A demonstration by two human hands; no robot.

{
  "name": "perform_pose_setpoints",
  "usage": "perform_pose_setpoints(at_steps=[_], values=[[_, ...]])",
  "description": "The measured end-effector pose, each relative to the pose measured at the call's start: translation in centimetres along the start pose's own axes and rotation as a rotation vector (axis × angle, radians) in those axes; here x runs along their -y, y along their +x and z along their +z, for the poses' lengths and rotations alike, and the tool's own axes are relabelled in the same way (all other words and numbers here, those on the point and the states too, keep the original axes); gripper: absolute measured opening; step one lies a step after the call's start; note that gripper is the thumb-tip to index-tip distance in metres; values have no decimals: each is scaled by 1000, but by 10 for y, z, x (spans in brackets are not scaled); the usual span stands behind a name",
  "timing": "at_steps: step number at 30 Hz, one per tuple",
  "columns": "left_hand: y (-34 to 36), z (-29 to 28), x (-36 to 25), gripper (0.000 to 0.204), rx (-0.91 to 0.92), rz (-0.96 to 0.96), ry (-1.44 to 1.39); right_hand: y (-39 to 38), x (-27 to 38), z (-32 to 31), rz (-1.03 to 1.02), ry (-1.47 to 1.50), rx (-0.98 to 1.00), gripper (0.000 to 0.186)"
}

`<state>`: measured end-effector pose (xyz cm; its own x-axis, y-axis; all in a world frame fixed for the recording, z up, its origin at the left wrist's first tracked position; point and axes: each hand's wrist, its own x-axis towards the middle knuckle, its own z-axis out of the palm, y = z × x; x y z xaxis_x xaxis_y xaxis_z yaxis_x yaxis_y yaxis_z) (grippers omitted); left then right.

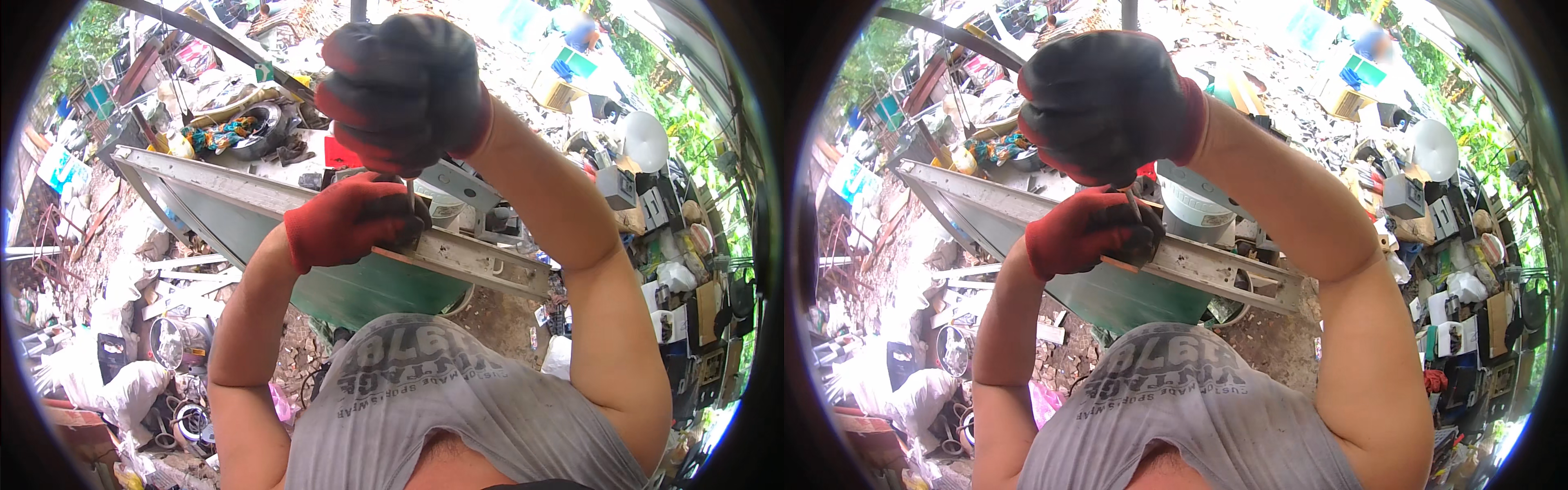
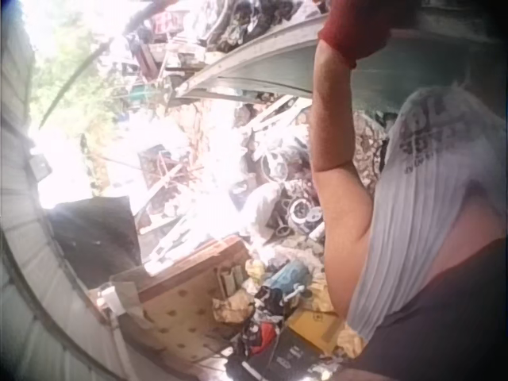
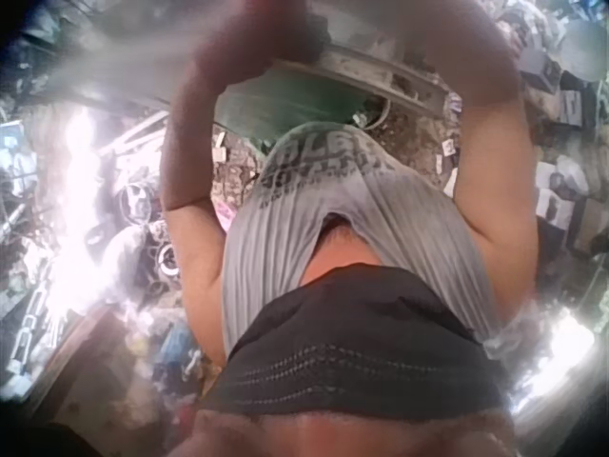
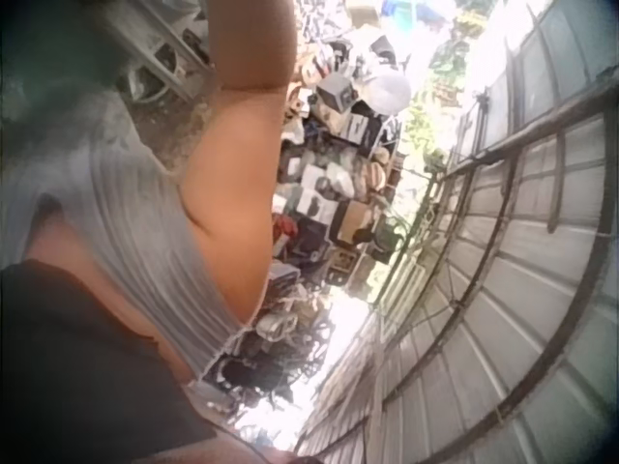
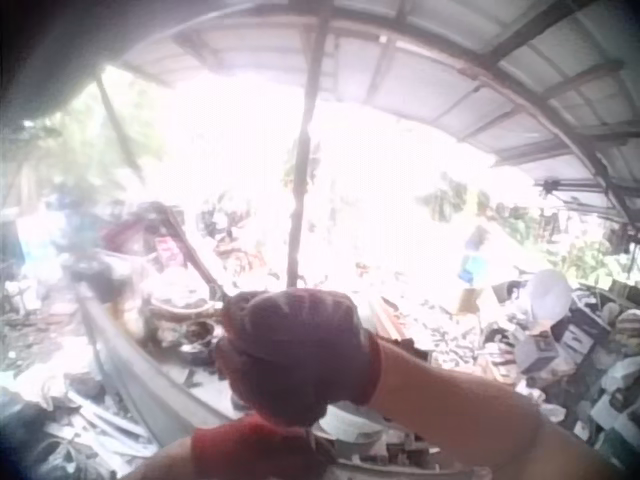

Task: The person uses a hammer and a screwdriver to work on a metal frame structure. They repeatedly strike the frame with the hammer and use the screwdriver to pry or adjust components within the frame. The task involves continuous manual manipulation of the metal parts in a cluttered outdoor environment.

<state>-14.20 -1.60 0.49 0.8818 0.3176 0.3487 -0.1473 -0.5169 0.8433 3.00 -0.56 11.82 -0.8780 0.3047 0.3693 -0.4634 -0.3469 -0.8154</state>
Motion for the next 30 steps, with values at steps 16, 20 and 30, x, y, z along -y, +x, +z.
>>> perform_pose_setpoints(at_steps=[16,20,30], values=[[7,-7,6,28,31,-72,-89,13,17,13,124,-323,-358,51],[3,-7,2,24,-32,-15,3,-1,59,31,218,-1387,-526,45],[-5,-8,2,24,-8,-190,-78,-4,78,152,830,-2130,-386,49]])
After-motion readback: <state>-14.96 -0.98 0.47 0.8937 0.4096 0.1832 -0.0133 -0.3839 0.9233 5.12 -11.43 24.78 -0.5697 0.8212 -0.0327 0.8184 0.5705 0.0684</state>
